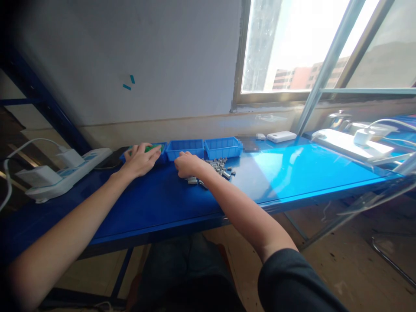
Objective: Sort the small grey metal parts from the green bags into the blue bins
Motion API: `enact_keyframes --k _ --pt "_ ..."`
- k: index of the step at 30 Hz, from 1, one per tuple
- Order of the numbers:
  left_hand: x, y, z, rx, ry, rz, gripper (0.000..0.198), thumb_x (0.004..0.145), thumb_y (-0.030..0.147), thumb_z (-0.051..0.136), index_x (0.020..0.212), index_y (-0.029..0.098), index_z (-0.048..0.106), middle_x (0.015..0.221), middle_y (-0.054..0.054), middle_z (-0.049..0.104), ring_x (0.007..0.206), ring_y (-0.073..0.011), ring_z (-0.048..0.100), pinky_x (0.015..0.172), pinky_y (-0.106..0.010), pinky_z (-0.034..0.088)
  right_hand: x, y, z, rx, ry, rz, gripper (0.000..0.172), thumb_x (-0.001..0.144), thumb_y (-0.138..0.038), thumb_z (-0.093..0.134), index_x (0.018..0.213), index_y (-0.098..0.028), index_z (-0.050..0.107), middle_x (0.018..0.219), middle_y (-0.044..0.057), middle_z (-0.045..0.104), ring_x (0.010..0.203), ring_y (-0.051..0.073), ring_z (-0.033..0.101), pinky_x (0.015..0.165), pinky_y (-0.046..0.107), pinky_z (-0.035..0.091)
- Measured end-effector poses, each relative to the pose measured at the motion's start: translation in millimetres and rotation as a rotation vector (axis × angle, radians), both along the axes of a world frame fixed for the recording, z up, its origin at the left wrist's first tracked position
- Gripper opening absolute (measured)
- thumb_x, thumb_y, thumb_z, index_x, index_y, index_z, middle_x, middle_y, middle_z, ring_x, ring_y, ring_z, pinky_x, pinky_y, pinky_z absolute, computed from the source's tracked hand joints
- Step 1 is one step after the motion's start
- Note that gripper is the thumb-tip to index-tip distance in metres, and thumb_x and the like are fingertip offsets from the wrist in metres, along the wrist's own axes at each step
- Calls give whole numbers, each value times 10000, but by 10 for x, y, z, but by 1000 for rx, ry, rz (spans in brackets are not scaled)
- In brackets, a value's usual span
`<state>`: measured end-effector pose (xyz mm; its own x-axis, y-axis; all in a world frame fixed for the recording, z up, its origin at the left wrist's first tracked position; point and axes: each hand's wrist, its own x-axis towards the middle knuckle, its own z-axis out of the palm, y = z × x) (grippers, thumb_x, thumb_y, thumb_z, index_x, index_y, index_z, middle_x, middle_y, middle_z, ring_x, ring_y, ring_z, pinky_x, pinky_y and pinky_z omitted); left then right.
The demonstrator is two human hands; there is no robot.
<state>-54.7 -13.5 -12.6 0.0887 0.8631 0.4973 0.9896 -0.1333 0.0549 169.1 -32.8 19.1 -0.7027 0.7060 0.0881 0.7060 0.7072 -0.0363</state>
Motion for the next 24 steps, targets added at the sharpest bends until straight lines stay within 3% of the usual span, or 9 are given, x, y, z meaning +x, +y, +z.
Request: enact_keyframes --k 3,6,10,16,19,24 --pt "133 -139 11 110 -1 -15 528 927 544 279 1362 329 485 1380 -118 434 1281 -352 340 1033 -576 245 -11 -15 13 -23 -18 44 240 757 -103 575 953 -169 696 1074 128 634 993 265 603 798 312 487" --pt "322 -287 63 163 -65 -73 510 944 492 280 1359 278 484 1341 -119 471 1266 -321 361 1049 -508 271 4 -5 26 -36 -26 84 289 734 -57 555 968 -160 691 986 98 696 938 242 641 754 281 480" --pt "555 -390 92 141 -107 -218 502 950 466 304 1348 216 481 1283 -116 529 1212 -301 412 1026 -462 328 24 -11 14 1 -60 28 265 761 -145 582 1000 -157 695 1000 119 714 943 269 658 742 306 491" --pt "624 -331 -44 -3 -105 -331 479 962 407 288 1347 176 455 1236 -110 578 1179 -296 454 997 -491 367 36 -76 74 10 -82 -8 263 746 -181 558 969 -161 695 979 126 713 879 269 672 671 304 493" --pt "566 -299 -58 -20 -161 -352 461 956 376 308 1341 167 452 1166 -104 599 1126 -275 506 985 -475 397 164 -16 172 14 50 -62 206 745 -238 579 896 -169 701 926 105 716 839 241 663 663 281 468" --pt "537 -280 -31 -27 -141 -543 395 939 287 343 1262 167 537 1162 -100 594 1093 -223 555 1008 -373 423 510 246 258 173 471 -245 137 719 -219 598 825 -155 657 816 58 685 762 184 615 676 265 440"
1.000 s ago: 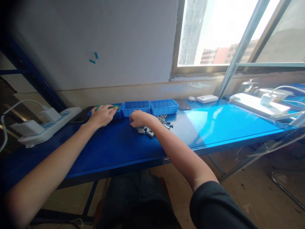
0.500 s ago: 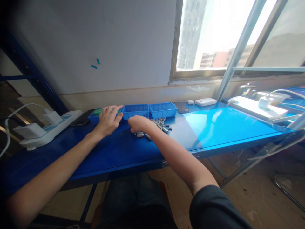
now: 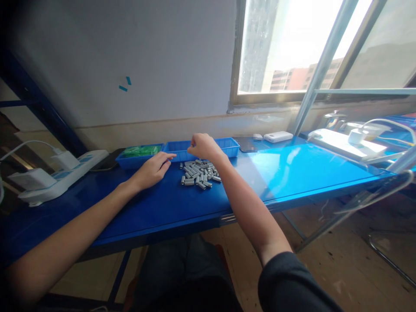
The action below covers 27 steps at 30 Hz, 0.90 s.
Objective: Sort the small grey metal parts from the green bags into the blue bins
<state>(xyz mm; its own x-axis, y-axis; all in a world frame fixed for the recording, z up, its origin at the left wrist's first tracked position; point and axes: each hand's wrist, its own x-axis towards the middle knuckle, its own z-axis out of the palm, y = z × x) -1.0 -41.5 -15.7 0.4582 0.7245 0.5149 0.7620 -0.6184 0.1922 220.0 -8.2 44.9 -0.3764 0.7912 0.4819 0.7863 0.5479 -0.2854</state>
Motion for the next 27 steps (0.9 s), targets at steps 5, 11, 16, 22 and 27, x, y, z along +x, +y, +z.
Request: enact_keyframes --k 5,11,16,22,27 --pt "128 63 -75 -61 214 -49 428 915 224 359 1305 193 534 1330 -91 537 1191 -244 506 1037 -398 404 84 136 -8 293 447 -32 132 799 -213 557 913 -155 585 783 18 624 725 146 558 700 261 437" --pt "97 66 -129 -103 187 22 353 904 350 416 1135 200 637 1165 -94 607 1080 -256 566 961 -394 451 -19 217 -196 290 157 -128 195 879 -305 548 1016 -182 611 999 99 613 1020 261 501 872 396 401" --pt "-35 50 -95 -154 140 49 331 867 328 443 1114 200 623 1037 -78 628 919 -228 615 856 -360 480 -11 277 -298 152 36 -190 293 912 -370 490 1110 -190 610 1100 122 594 1109 299 451 907 441 384" --pt "-135 62 19 -268 205 244 397 801 528 517 971 195 650 960 -94 648 869 -269 621 743 -359 469 4 280 -385 -1 -98 -135 459 887 -550 473 1162 -212 617 1196 134 546 1145 313 464 949 486 368" --pt "-139 65 50 -281 109 213 351 799 530 516 823 210 658 870 -76 664 798 -251 610 703 -340 436 -54 224 -385 41 -123 -91 412 860 -497 545 1119 -191 642 1152 138 564 1157 317 455 956 485 360"
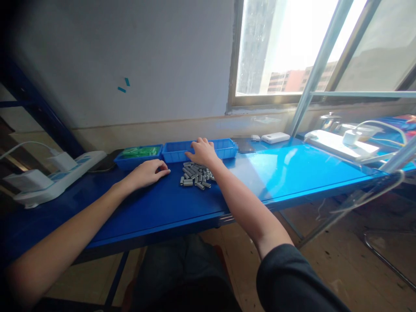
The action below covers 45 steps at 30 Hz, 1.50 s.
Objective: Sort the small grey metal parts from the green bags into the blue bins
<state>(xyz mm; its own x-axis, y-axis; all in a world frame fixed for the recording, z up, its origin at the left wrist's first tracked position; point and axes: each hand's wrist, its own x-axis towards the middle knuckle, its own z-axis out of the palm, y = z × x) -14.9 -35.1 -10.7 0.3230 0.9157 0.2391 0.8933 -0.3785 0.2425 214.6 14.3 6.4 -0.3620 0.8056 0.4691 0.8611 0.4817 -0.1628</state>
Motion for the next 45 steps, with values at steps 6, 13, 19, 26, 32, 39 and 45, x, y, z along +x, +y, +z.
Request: enact_keyframes --k 6,13,19,26,32,39,45 --pt "92 -52 83 -94 -624 -116 568 787 692 473 856 152 634 793 -62 651 738 -195 587 688 -310 458 -228 -305 140 -1 114 490 293 835 -296 624 1103 -178 618 920 30 645 843 155 582 768 256 412" --pt "122 -74 76 -194 -808 -134 679 809 757 373 881 134 633 843 -92 665 757 -195 611 708 -338 490 -276 -463 263 96 199 502 168 900 -315 543 947 -183 635 837 12 648 773 130 571 725 226 389" --pt "249 -171 26 33 -349 -185 535 903 612 363 1075 170 613 1075 -103 654 1022 -242 590 936 -391 453 -24 -113 434 290 287 185 291 899 -383 530 1067 -163 618 950 76 639 933 215 556 852 322 395" --pt "491 -64 -102 193 -175 -339 430 974 461 306 1074 163 600 1165 -98 603 1140 -225 513 1044 -380 356 713 -239 63 84 170 303 339 936 -427 435 952 -183 669 914 64 653 889 200 581 829 317 413" --pt "857 243 -127 143 -151 -400 519 985 497 180 1117 192 578 1211 -86 588 1168 -227 494 1043 -390 354 1087 -192 -167 -2 219 79 432 961 -410 336 784 -180 656 847 60 639 823 193 582 785 321 421" --pt "1077 421 -65 -67 0 -338 629 947 587 129 997 181 607 1026 -123 633 964 -267 573 867 -412 439 1038 -152 -289 -126 92 52 471 984 -407 278 719 -187 600 782 56 620 803 189 581 778 306 419" --pt "966 386 -161 -19 -97 -389 600 966 536 122 1017 183 605 1031 -108 644 971 -241 579 897 -390 434 893 -238 -285 -160 131 65 331 985 -346 346 955 -169 625 983 77 659 962 187 582 867 296 410"
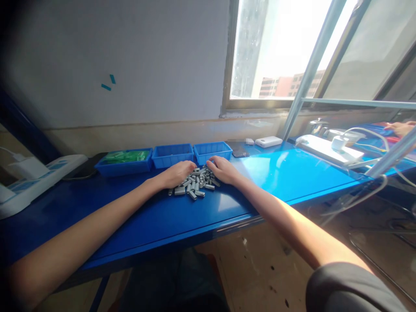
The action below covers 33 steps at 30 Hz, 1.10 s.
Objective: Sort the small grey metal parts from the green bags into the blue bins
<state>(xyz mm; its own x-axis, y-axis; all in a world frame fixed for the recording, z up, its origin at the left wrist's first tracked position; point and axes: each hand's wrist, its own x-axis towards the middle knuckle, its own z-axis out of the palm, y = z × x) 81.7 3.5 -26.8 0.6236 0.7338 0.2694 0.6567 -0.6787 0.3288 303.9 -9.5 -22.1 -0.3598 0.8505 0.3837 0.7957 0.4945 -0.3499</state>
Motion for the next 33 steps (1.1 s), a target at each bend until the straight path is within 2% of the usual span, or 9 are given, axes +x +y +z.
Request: enact_keyframes --k 2,5,8,10,13,16,23,27,33 --pt "-33 -30 -15 -17 -2 11 603 964 547 130 1057 189 606 1081 -105 646 1018 -243 578 923 -392 428 -51 3 -6 14 -39 2 320 986 -330 355 995 -164 629 1014 86 651 1009 196 561 913 313 394" --pt "-46 -95 -14 -42 36 40 622 957 571 127 1203 211 571 1260 -99 599 1156 -264 539 982 -416 399 -125 6 -18 18 -98 15 363 993 -340 336 912 -162 642 898 79 631 948 201 551 897 328 405" --pt "-31 -144 -9 -33 88 56 630 953 582 134 1337 229 488 1400 -93 507 1260 -280 475 1023 -433 368 -178 -5 -49 32 -58 49 369 993 -357 342 873 -171 637 850 61 590 936 186 540 894 313 421" --pt "-22 -151 -11 -28 110 67 633 954 581 138 1375 228 454 1438 -97 468 1297 -280 443 1040 -434 354 -192 -8 -81 51 -17 57 336 983 -364 373 908 -172 638 887 61 584 978 184 535 927 315 415" --pt "-21 -139 -18 -34 132 75 649 953 583 128 1383 217 449 1449 -108 452 1307 -280 434 1039 -441 357 -190 -1 -123 38 39 56 326 961 -400 419 1058 -164 623 1032 83 592 1038 192 546 958 329 409" --pt "-24 -129 -18 -24 139 70 641 955 573 145 1373 206 462 1439 -118 463 1298 -283 443 1035 -448 362 -181 9 -130 -35 -1 100 429 934 -491 446 1185 -173 587 1134 103 601 1088 230 549 960 365 410" --pt "-11 -161 9 -31 110 105 576 968 509 164 1338 190 468 1401 -136 492 1283 -270 464 1024 -435 377 -213 22 -98 -56 -133 126 623 891 -552 486 1350 -131 479 1204 149 566 1147 292 505 969 408 394" --pt "-35 -148 0 -37 84 126 606 957 543 145 1331 186 460 1420 -136 471 1307 -261 442 1036 -406 372 -349 -8 -74 -51 -179 113 574 874 -528 521 1313 -158 509 1179 131 560 1116 282 508 954 419 394" --pt "-90 -78 -40 -45 56 102 649 945 577 112 1278 178 500 1386 -141 513 1275 -273 474 1030 -422 372 -562 -83 -90 -15 -191 75 460 856 -501 535 1168 -164 562 1130 114 570 1083 287 499 899 451 409"
